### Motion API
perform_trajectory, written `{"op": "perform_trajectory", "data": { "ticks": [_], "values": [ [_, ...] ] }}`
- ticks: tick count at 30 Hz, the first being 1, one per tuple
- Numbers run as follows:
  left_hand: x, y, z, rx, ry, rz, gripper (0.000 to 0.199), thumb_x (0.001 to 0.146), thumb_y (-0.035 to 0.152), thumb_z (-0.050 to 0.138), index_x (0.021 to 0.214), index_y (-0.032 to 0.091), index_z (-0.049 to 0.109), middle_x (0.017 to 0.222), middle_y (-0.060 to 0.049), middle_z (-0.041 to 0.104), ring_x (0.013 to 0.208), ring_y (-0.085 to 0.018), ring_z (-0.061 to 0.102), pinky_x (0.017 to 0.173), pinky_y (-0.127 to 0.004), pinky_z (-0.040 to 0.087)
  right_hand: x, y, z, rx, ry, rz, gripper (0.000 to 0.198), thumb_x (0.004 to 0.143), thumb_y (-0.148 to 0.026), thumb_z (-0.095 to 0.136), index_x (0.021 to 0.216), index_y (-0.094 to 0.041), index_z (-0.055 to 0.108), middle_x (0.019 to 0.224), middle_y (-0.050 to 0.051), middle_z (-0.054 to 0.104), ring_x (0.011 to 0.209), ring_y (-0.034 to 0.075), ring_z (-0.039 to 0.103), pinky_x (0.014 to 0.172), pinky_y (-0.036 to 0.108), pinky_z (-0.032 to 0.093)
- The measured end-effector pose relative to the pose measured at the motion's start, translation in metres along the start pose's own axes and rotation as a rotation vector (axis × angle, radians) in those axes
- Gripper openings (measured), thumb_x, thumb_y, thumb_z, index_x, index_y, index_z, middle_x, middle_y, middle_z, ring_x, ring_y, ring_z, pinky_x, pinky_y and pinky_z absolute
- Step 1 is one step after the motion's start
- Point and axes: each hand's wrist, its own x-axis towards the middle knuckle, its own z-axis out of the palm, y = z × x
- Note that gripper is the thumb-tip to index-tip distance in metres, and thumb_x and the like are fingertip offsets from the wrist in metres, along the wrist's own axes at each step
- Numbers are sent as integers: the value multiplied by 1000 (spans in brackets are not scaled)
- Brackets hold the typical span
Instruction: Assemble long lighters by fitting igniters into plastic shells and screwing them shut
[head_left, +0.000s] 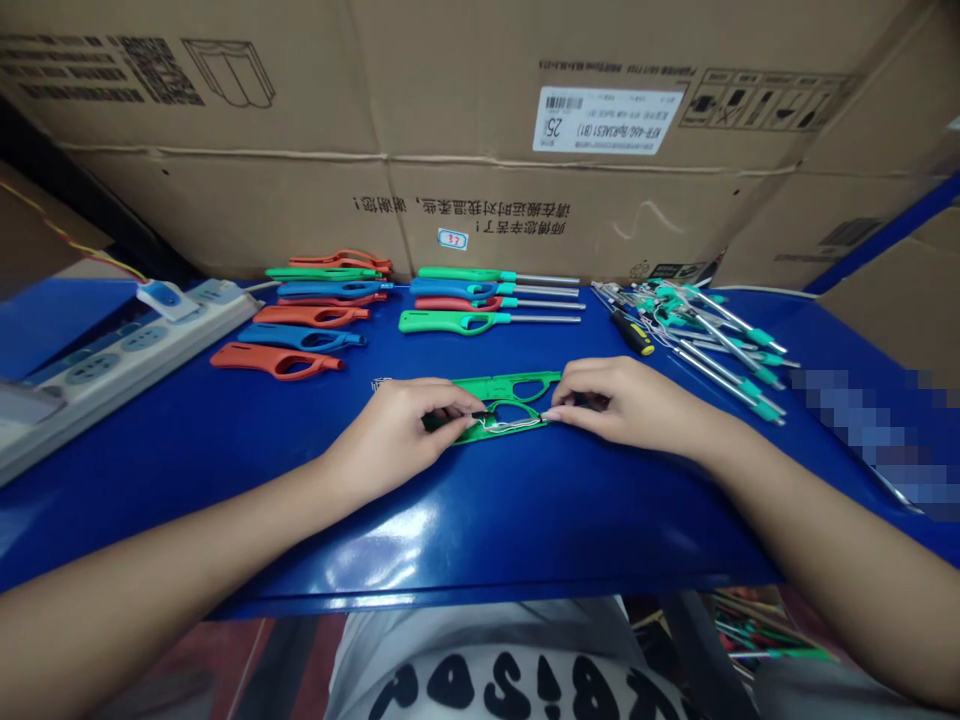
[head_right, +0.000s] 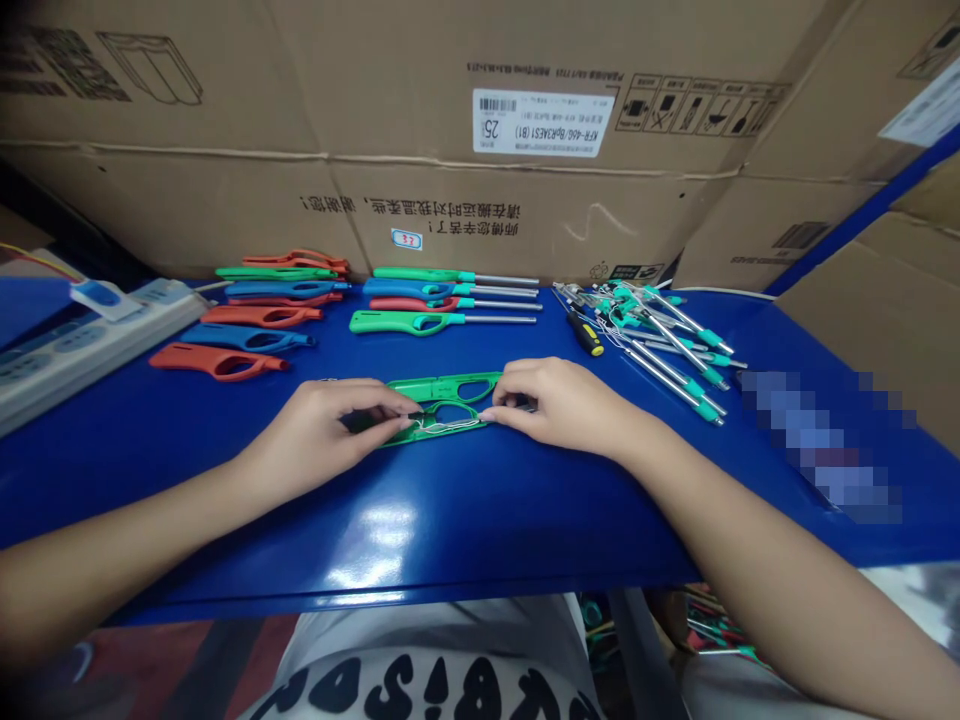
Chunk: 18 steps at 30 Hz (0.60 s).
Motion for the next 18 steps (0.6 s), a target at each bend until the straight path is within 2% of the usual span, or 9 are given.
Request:
{"op": "perform_trajectory", "data": {
  "ticks": [3, 8, 16, 18],
  "values": [
    [-1, 0, -1, 71, 7, 26, 12, 90, 16, 68, 96, 20, 78, 91, -3, 78, 80, -16, 72, 73, -26, 55, 7, 1, 8, 39, 1, 105, 29, 93, -44, 65, 80, -18, 70, 75, 2, 66, 65, 13, 54, 62, 26, 36],
    [0, 0, -1, 136, 18, 76, 13, 91, 14, 67, 97, 20, 77, 93, -4, 78, 88, -19, 72, 79, -30, 56, 12, 2, 11, 135, -93, 280, 32, 87, -49, 69, 75, -19, 69, 64, -2, 60, 58, 11, 46, 56, 25, 31],
    [0, -5, 0, 144, 9, 89, 13, 92, 14, 67, 97, 20, 77, 97, -2, 80, 89, -18, 74, 80, -28, 56, 20, -16, 1, -140, -169, 379, 35, 86, -52, 70, 70, -21, 66, 62, 0, 62, 55, 13, 48, 54, 27, 28],
    [0, -5, 0, 151, 12, 88, 12, 92, 16, 67, 97, 21, 77, 97, -2, 80, 88, -18, 75, 81, -28, 57, 20, -17, 0, -145, -165, 377, 37, 85, -53, 71, 68, -20, 65, 62, 1, 63, 54, 13, 48, 53, 27, 29]
  ]
}}
